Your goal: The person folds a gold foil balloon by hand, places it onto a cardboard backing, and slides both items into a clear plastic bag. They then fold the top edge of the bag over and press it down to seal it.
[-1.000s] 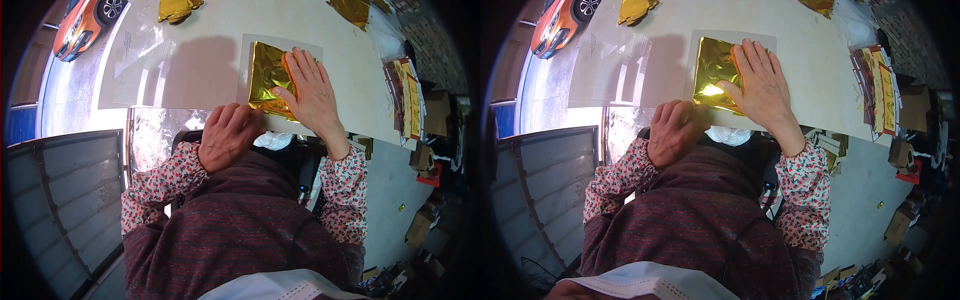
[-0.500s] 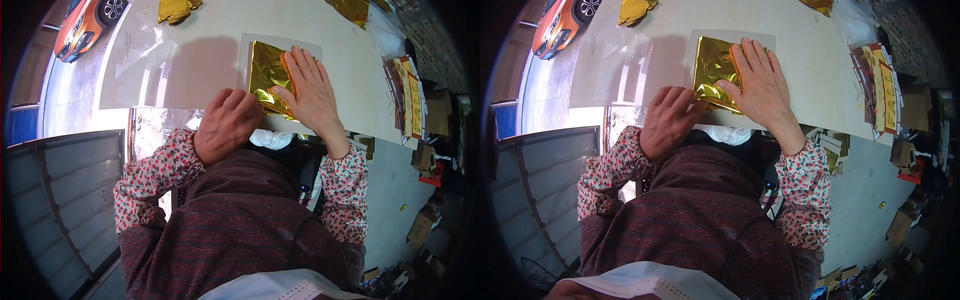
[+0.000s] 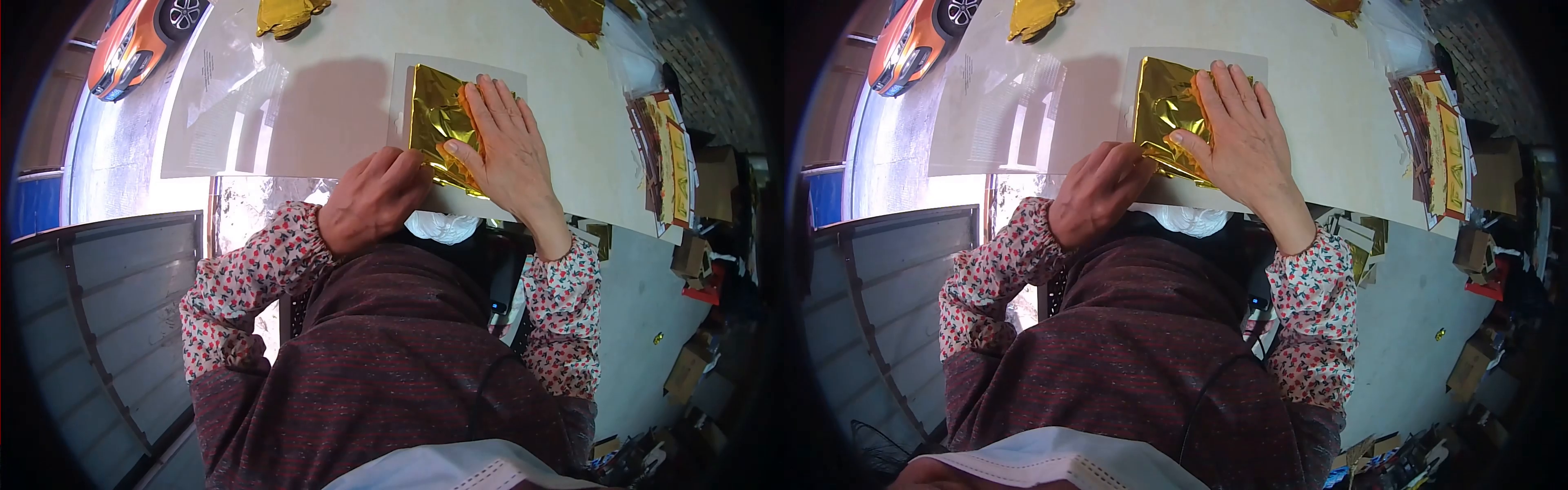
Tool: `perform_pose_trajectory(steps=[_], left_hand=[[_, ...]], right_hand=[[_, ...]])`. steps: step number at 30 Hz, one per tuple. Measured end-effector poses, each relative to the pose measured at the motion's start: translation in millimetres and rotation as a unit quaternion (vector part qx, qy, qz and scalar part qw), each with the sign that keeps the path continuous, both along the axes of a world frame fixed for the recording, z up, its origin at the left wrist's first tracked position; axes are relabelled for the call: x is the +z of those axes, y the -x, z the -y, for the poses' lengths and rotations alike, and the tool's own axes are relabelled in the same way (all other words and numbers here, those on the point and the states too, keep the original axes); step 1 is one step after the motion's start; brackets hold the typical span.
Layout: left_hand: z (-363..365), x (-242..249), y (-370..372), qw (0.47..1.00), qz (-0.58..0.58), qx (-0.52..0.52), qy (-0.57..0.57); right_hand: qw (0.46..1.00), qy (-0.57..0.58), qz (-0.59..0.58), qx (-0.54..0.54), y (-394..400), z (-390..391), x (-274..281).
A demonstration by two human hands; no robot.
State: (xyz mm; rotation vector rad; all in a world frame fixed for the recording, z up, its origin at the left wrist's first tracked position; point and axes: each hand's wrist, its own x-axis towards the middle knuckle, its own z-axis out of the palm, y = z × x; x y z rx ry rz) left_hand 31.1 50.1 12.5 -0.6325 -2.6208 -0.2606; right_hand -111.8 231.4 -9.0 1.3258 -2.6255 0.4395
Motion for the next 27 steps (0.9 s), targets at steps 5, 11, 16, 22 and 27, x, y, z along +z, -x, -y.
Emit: perform_pose_trajectory(steps=[5, 11, 16, 22, 27], left_hand=[[1, 4, 0, 1.0, 0.023, -0.003, -0.018], [5, -1, 3, 0.999, 0.014, -0.016, -0.03], [7, -3, 5, 0.999, -0.007, -0.021, -0.027], [10, -5, 7, 1.0, -0.003, -0.028, 0.007], [8, -2, 5, 1.0, 0.013, -0.021, 0.0]], right_hand=[[1.0, -0.001, -0.003, 0.0, -1, 0, -1], [1.0, 0.001, -0.002, 0.0, 0, 0, 0], [1.0, -0.001, -0.004, -0.001, 0, 0, -1], [1.0, 0.0, -0.005, 0.0, 0, 0, -1], [1.0, -0.002, -0.003, -0.001, -1, 0, 0]])
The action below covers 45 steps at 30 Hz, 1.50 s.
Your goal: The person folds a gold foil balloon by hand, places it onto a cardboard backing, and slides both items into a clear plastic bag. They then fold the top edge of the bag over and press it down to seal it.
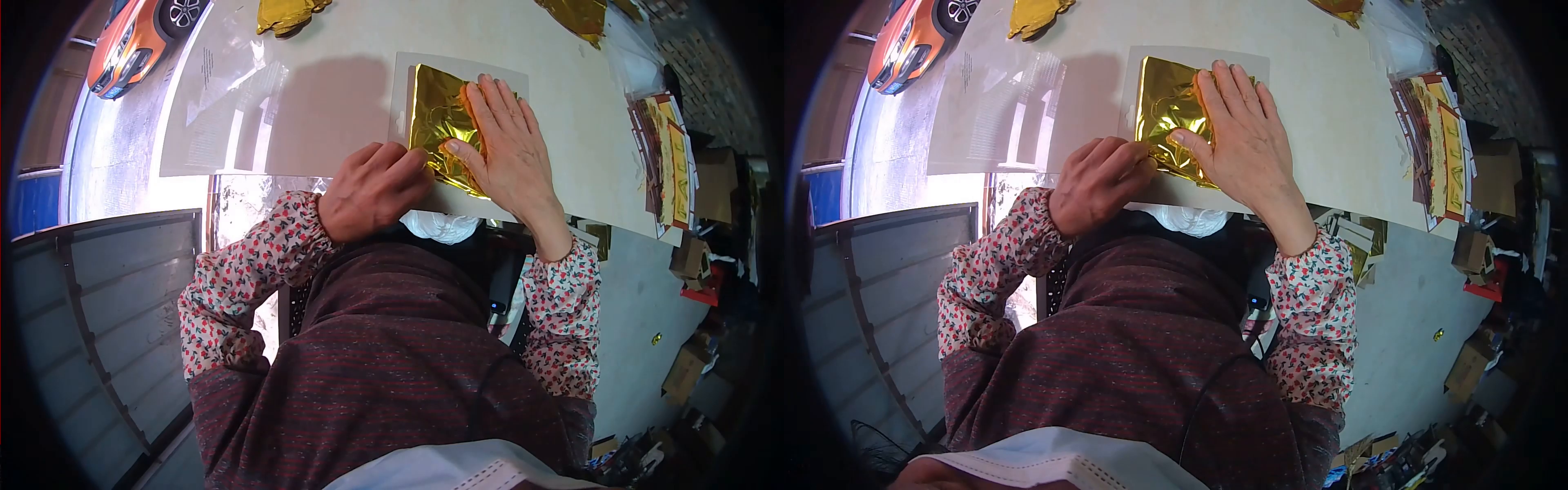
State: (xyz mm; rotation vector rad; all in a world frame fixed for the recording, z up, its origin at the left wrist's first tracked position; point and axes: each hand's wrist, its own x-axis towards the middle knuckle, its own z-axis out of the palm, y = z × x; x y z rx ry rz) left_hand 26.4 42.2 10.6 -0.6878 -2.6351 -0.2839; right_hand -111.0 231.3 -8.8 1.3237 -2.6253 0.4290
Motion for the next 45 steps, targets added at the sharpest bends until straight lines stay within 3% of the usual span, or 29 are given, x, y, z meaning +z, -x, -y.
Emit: perform_pose_trajectory(steps=[16, 28, 36, 45], left_hand=[[1, 5, 7, 0.999, -0.038, -0.032, 0.015], [-26, 4, -22, 0.994, 0.061, 0.068, 0.063], [-58, 2, -39, 0.984, 0.102, 0.144, -0.009], [-68, -7, -42, 0.978, 0.095, 0.186, -0.009]], right_hand=[[1.0, -0.004, 0.007, -0.003, -1, 1, 1], [1.0, 0.004, 0.012, -0.003, -2, 1, 2], [1.0, 0.006, 0.003, -0.002, -1, 1, 0], [1.0, 0.006, 0.001, -0.003, -1, 1, -1]])
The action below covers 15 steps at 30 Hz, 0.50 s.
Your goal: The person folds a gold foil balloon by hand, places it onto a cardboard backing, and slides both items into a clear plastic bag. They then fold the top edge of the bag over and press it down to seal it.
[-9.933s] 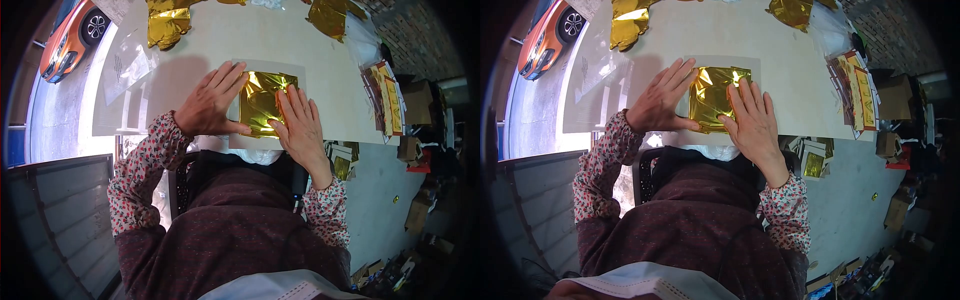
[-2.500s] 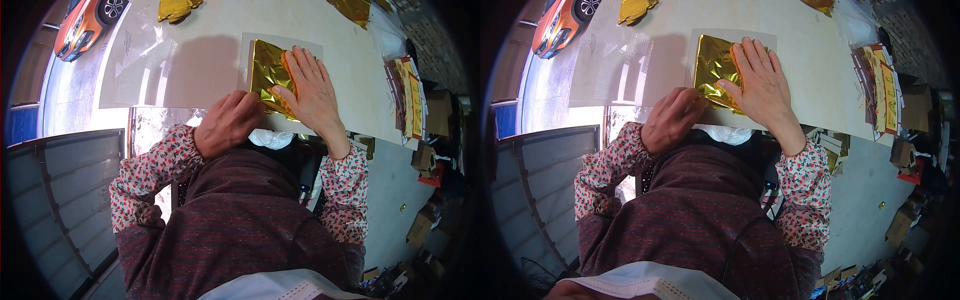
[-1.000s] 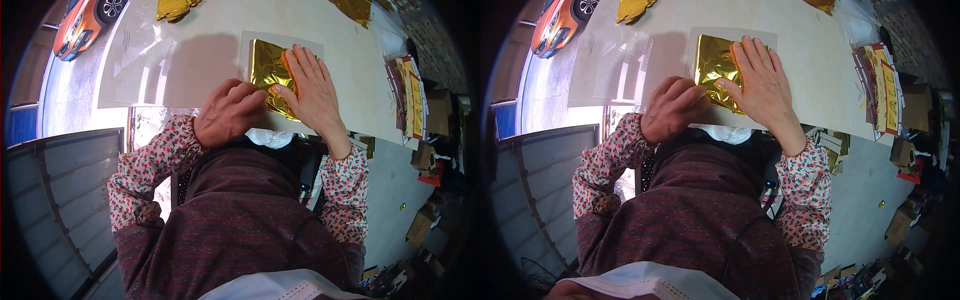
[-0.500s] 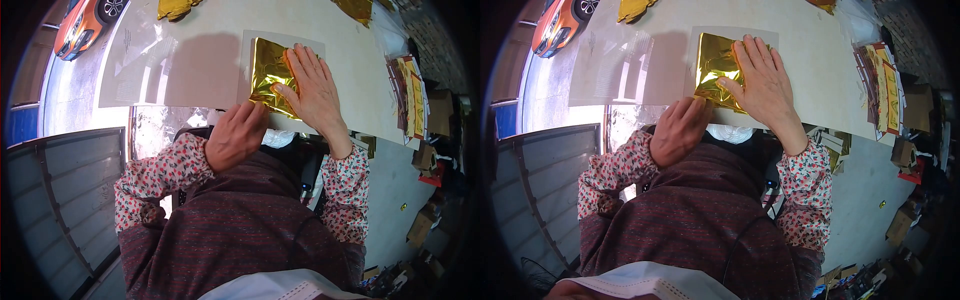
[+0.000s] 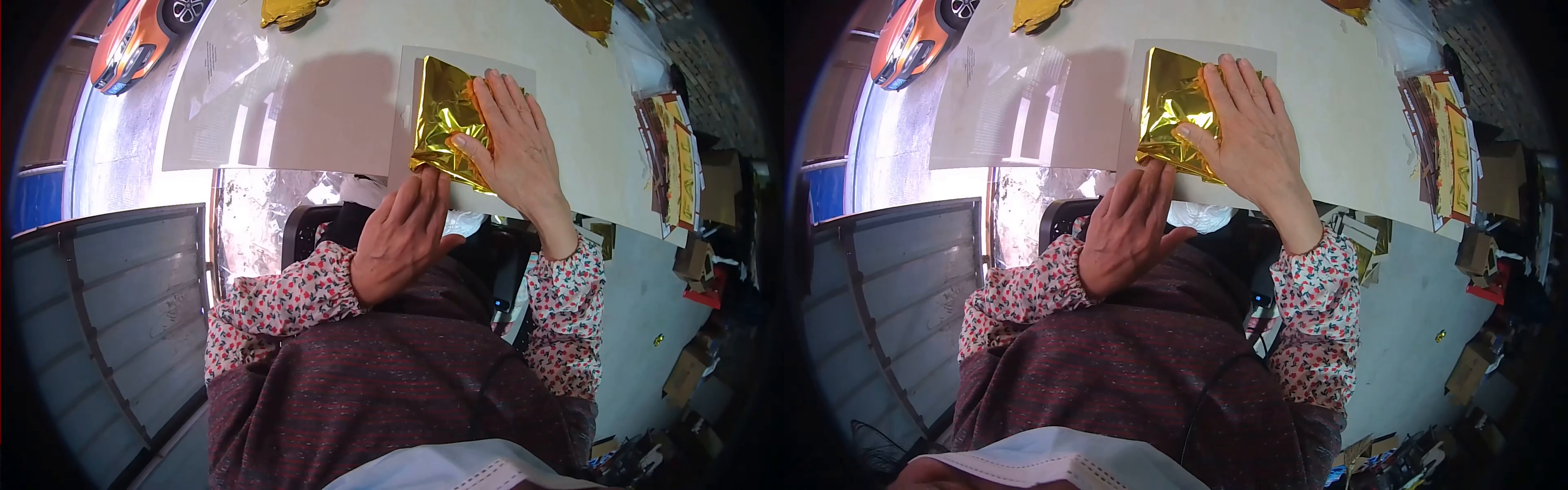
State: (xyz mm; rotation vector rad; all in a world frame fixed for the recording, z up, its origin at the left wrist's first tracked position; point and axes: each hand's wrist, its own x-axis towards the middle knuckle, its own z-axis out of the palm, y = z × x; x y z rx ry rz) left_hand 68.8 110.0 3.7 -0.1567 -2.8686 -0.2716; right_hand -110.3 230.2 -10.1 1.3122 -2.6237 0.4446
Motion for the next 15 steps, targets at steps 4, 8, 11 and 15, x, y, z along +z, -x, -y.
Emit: perform_pose_trajectory(steps=[4, 8, 11, 15], left_hand=[[1.0, -3.9, 0.6, 1.0, -0.008, 0.005, -0.019], [3.6, -9.9, 2.4, 1.0, -0.02, 0.007, -0.018], [2.3, -9.8, 2.5, 0.999, -0.025, 0.011, -0.025], [4.6, -5.8, 3.6, 0.998, -0.026, 0.011, -0.06]], right_hand=[[1.0, -0.002, 0.001, -0.001, -0.4, 0.0, 0.8], [1.0, -0.008, -0.004, -0.001, 0.0, 0.6, 0.5], [1.0, -0.008, -0.004, -0.003, -0.7, -0.1, 1.0], [1.0, -0.007, -0.005, -0.002, -0.3, 0.5, 0.5]])
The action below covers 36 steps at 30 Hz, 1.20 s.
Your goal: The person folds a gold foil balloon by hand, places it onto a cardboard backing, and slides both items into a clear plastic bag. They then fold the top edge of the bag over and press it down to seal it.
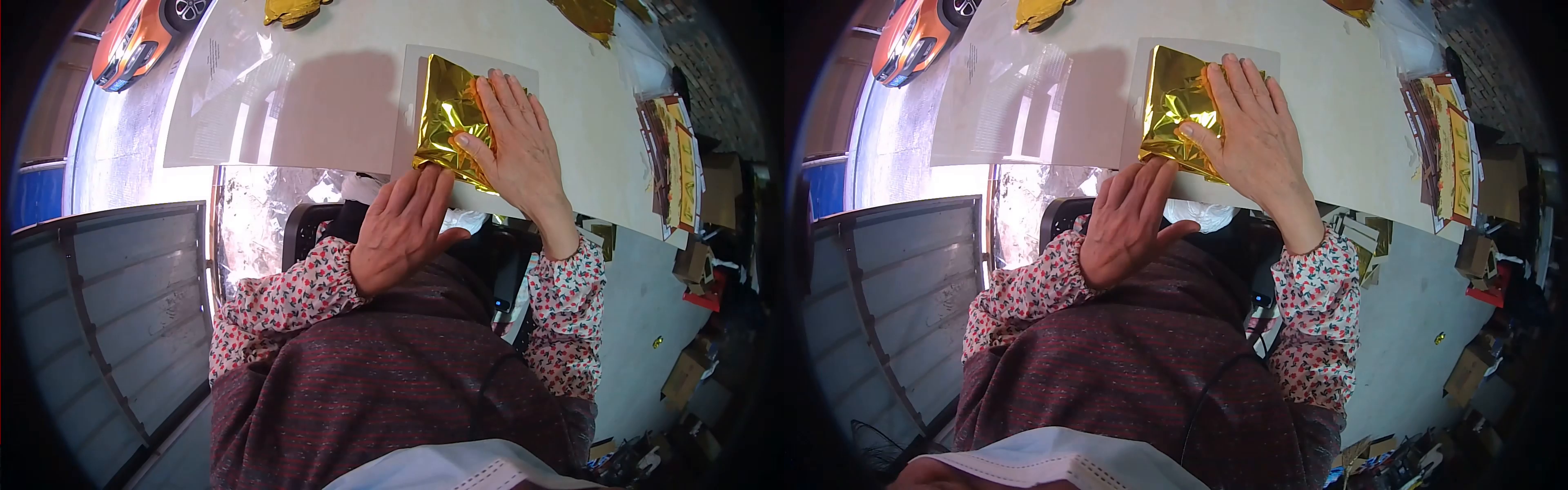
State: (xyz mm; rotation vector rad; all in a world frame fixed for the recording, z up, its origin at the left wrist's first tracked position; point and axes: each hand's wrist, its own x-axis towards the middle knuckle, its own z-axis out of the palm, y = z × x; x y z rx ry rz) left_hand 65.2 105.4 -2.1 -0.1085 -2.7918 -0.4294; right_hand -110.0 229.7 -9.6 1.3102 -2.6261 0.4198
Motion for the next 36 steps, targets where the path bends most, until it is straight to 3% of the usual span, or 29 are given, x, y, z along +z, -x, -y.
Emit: perform_pose_trajectory(steps=[15, 27, 36], left_hand=[[7, -6, -1, 0.994, -0.064, 0.046, 0.081], [27, 2, 10, 0.996, -0.08, -0.042, -0.011], [45, 1, 16, 0.988, -0.095, -0.119, 0.04]], right_hand=[[1.0, 0.001, -0.003, 0.004, -1, 0, 0], [1.0, -0.001, 0.001, 0.005, -1, 0, 2], [1.0, -0.005, 0.002, 0.004, -2, 0, 2]])
